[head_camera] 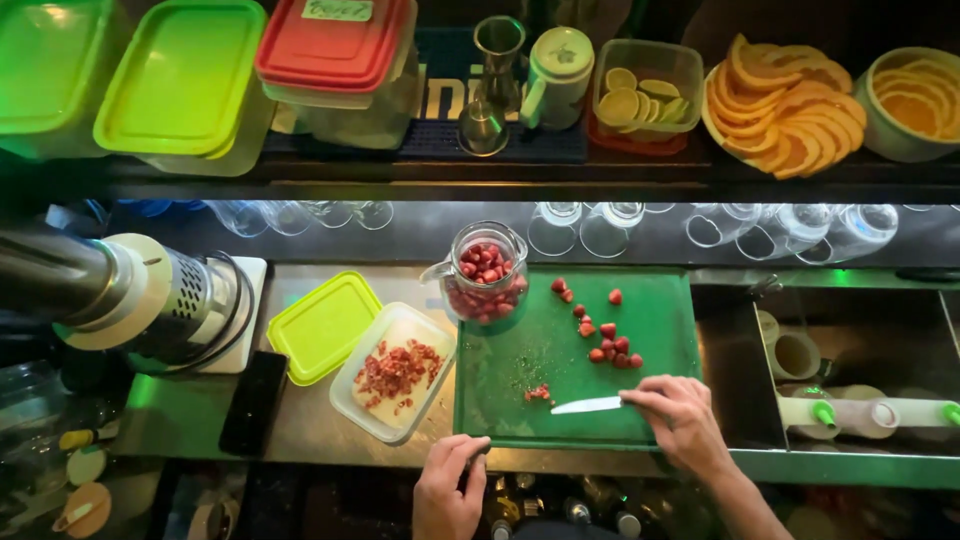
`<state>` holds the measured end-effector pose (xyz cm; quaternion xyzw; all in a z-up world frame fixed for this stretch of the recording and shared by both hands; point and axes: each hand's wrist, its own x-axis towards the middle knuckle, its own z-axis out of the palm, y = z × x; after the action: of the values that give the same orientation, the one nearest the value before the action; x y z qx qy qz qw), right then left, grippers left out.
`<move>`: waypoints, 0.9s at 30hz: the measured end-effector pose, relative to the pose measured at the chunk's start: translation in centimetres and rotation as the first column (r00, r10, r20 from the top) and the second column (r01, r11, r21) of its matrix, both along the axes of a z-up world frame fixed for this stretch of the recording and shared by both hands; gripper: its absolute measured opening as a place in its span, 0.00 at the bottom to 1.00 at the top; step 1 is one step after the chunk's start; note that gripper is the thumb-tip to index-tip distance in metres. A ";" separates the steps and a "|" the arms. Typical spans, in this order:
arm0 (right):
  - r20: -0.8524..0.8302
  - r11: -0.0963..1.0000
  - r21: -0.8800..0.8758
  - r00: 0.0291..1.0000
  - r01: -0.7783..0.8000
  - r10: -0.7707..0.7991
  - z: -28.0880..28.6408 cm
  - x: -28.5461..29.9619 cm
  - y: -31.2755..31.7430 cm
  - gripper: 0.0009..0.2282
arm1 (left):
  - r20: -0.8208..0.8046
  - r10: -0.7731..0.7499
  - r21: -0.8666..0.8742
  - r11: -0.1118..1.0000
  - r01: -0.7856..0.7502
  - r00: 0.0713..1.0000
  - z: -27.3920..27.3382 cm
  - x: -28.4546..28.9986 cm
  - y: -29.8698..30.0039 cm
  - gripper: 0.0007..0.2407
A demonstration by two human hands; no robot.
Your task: The person uses a knife to chop strawberries on a green cutting board. They repeatedly slice the fruit into small pieces and transfer them into a white plastic container. The person also occasionally wipes the knife blade with their fingers.
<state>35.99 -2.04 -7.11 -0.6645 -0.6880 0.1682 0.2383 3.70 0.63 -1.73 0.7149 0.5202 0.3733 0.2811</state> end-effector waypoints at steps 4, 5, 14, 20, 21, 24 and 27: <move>-0.027 0.997 0.069 0.999 -0.044 0.046 -0.8 -0.7 -0.3 0.11 | 0.022 -0.018 -0.012 1.000 0.019 1.000 0.1 0.6 0.1 0.07; -0.021 0.993 0.105 0.998 -0.053 0.055 -0.9 -1.2 0.0 0.11 | 0.040 -0.036 0.009 0.999 0.036 0.999 0.2 0.7 0.1 0.06; -0.021 0.968 0.249 0.999 0.031 -0.027 -2.1 -6.2 4.3 0.10 | 0.031 -0.007 0.005 1.000 0.007 0.999 0.8 -0.1 0.4 0.06; -0.019 0.945 0.313 0.996 0.092 -0.090 -0.2 -8.8 5.2 0.12 | 0.028 0.053 -0.009 0.999 -0.053 0.998 0.9 -1.2 0.0 0.07; -0.023 0.938 0.331 0.995 0.100 -0.098 0.4 -9.3 5.3 0.12 | 0.036 0.053 0.003 0.999 -0.053 0.998 1.1 -1.3 -0.1 0.07; -0.074 0.922 0.380 0.996 0.077 -0.052 2.4 -11.3 6.3 0.12 | 0.039 0.057 -0.037 0.998 -0.055 0.998 1.3 -1.6 -0.4 0.07; -0.062 0.927 0.375 0.997 -0.016 0.042 3.4 -13.6 8.1 0.12 | 0.048 0.071 -0.033 0.997 -0.070 0.996 1.1 -1.9 -0.7 0.07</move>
<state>22.38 6.04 -3.75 -0.5903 -0.7087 0.0601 0.3816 1.76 -0.06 -0.59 0.6820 0.5439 0.3923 0.2918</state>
